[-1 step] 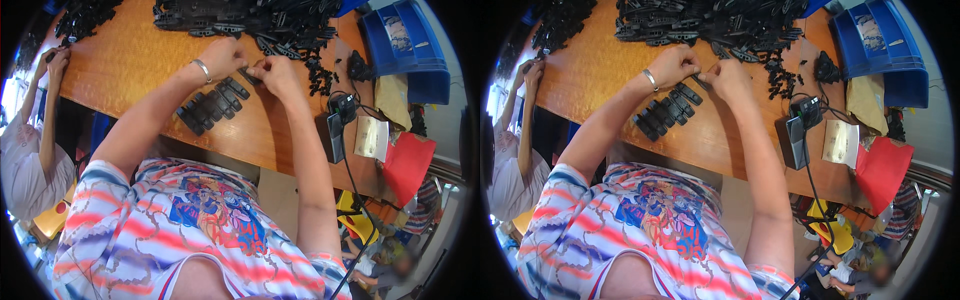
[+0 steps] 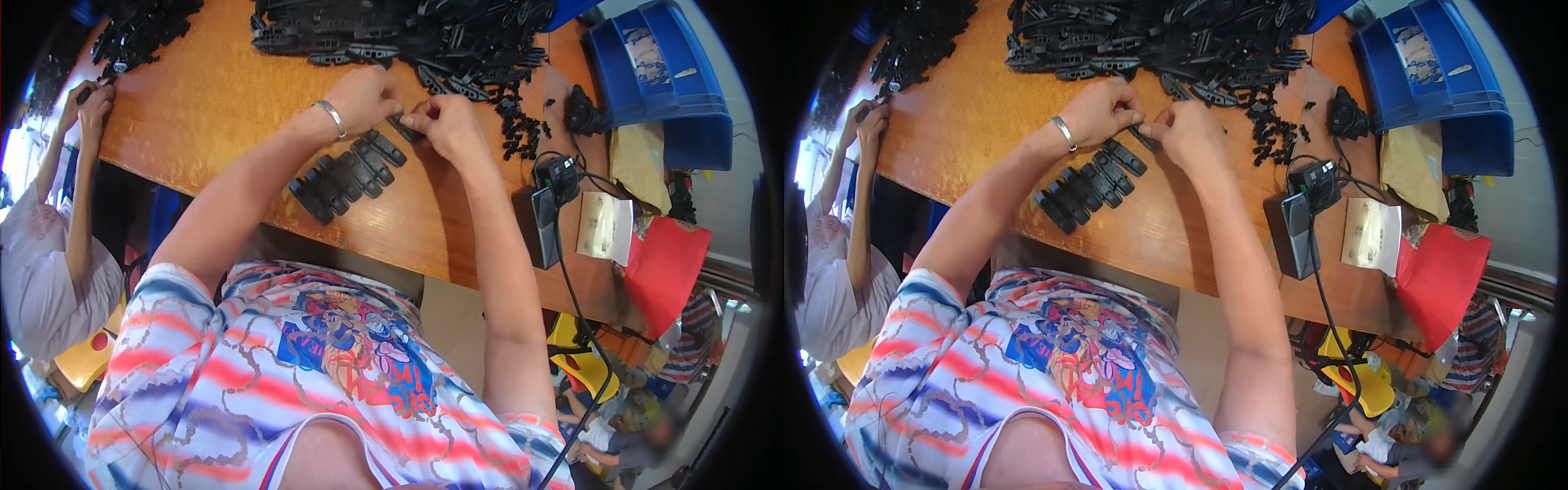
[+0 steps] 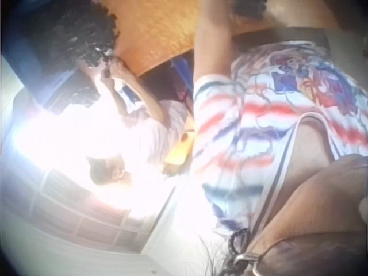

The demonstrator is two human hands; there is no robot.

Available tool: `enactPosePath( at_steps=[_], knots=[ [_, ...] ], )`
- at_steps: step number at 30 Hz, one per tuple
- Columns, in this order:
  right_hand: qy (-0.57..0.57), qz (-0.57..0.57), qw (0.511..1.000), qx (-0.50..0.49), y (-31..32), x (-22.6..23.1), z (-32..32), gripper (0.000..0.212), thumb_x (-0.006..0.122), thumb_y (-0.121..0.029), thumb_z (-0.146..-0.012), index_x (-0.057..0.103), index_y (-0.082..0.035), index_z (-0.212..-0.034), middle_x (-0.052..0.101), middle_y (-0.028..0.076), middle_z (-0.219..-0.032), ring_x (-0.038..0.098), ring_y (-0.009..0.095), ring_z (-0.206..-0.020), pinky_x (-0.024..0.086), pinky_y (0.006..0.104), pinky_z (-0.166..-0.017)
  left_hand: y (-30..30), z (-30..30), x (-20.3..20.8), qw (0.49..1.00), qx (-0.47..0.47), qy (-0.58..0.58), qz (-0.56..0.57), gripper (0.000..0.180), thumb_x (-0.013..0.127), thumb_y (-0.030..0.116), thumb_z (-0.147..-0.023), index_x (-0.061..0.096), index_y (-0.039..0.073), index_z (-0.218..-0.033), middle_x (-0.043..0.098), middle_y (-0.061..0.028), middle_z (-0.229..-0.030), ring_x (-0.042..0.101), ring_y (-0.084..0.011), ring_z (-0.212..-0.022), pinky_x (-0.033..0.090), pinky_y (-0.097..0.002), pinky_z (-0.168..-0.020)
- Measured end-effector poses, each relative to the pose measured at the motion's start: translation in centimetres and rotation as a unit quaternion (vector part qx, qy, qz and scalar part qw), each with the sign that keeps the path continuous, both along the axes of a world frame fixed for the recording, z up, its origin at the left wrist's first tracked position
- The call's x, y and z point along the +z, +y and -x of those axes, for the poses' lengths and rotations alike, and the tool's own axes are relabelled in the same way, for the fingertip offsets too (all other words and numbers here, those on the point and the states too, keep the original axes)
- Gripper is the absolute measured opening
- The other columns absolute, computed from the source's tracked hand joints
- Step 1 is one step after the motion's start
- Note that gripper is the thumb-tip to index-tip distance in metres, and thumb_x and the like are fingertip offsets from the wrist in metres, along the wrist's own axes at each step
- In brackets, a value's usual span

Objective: Sorting and assembling small black plastic parts.

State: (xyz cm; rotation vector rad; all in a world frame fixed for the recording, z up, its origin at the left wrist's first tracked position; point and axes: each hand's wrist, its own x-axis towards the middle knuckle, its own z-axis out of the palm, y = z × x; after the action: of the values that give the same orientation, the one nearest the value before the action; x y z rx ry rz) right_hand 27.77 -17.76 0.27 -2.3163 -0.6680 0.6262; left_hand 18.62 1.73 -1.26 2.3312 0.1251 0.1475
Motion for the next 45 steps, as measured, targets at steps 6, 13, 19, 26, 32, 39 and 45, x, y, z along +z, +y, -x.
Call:
enactPosePath(
  at_steps=[6, 13, 19, 26, 32, 39, 45],
  knots=[
    [-0.102, -0.018, 0.994, 0.015, -0.5, 1.0, 3.0, 0.033, 0.087, -0.034, -0.091, 0.081, -0.001, -0.093, 0.08, 0.021, -0.088, 0.077, 0.039, -0.086, 0.059, 0.0481, -0.081, 0.1, 0.8, -0.4, 0.999, -0.023, -0.022, -0.02, 0.013, 0.079, 0.015, -0.095, 0.079, 0.003, -0.099, 0.07, -0.0126, -0.1, 0.071, -0.0309, -0.094, 0.058, -0.0426, -0.086],
    [-0.247, -0.045, 0.967, -0.04, -4.5, 0.2, 2.3, 0.014, 0.081, -0.018, -0.093, 0.082, -0.006, -0.1, 0.076, 0.021, -0.104, 0.075, 0.041, -0.1, 0.06, 0.0502, -0.085, 2.4, 1.4, 1.5, 0.954, 0.025, -0.226, -0.195, 0.028, 0.079, 0.013, -0.092, 0.077, 0.009, -0.12, 0.07, -0.0115, -0.115, 0.067, -0.0346, -0.112, 0.056, -0.0455, -0.098],
    [-0.339, 0.025, 0.938, -0.068, -6.0, -0.3, -0.7, 0.017, 0.083, -0.01, -0.09, 0.079, -0.005, -0.105, 0.073, 0.018, -0.112, 0.074, 0.043, -0.099, 0.06, 0.0504, -0.086, 3.6, -0.5, 1.3, 0.934, 0.034, -0.186, -0.302, 0.038, 0.079, 0.001, -0.091, 0.072, 0.008, -0.127, 0.068, -0.0093, -0.118, 0.064, -0.0333, -0.115, 0.055, -0.0452, -0.102],
    [-0.193, -0.006, 0.98, -0.039, -5.9, 0.1, 0.7, 0.023, 0.083, -0.009, -0.089, 0.076, 0.001, -0.108, 0.077, 0.021, -0.102, 0.076, 0.04, -0.097, 0.061, 0.0474, -0.086, 0.0, 1.3, 1.4, 0.986, -0.042, -0.146, -0.065, 0.021, 0.073, 0.013, -0.098, 0.079, 0.006, -0.117, 0.074, -0.0144, -0.112, 0.069, -0.0373, -0.111, 0.057, -0.0461, -0.099],
    [-0.123, -0.086, 0.987, -0.057, -4.4, -0.5, 2.8, 0.023, 0.087, -0.012, -0.087, 0.074, 0.001, -0.101, 0.077, 0.02, -0.088, 0.076, 0.036, -0.083, 0.059, 0.0451, -0.079, -0.6, 0.6, -0.7, 0.987, -0.016, -0.146, -0.067, 0.02, 0.076, 0.019, -0.097, 0.082, 0.009, -0.113, 0.072, -0.0126, -0.107, 0.068, -0.0361, -0.113, 0.056, -0.0459, -0.099],
    [-0.136, -0.113, 0.981, -0.075, -1.9, 0.0, 3.5, 0.026, 0.09, -0.014, -0.087, 0.069, -0.002, -0.095, 0.072, 0.017, -0.084, 0.072, 0.033, -0.077, 0.056, 0.0426, -0.072, -0.3, 1.5, -0.6, 0.99, -0.011, -0.122, -0.077, 0.024, 0.084, 0.017, -0.092, 0.079, 0.004, -0.111, 0.071, -0.0123, -0.101, 0.07, -0.0322, -0.099, 0.058, -0.0431, -0.088],
    [-0.246, -0.186, 0.95, -0.041, -1.5, -1.8, 3.1, 0.021, 0.089, -0.008, -0.086, 0.069, -0.004, -0.093, 0.069, 0.014, -0.091, 0.069, 0.031, -0.075, 0.054, 0.0433, -0.069, -0.5, 0.9, -0.7, 0.994, -0.012, -0.089, -0.058, 0.022, 0.083, 0.022, -0.092, 0.081, 0.006, -0.108, 0.071, -0.0112, -0.103, 0.071, -0.0325, -0.102, 0.058, -0.0446, -0.091]
  ],
)
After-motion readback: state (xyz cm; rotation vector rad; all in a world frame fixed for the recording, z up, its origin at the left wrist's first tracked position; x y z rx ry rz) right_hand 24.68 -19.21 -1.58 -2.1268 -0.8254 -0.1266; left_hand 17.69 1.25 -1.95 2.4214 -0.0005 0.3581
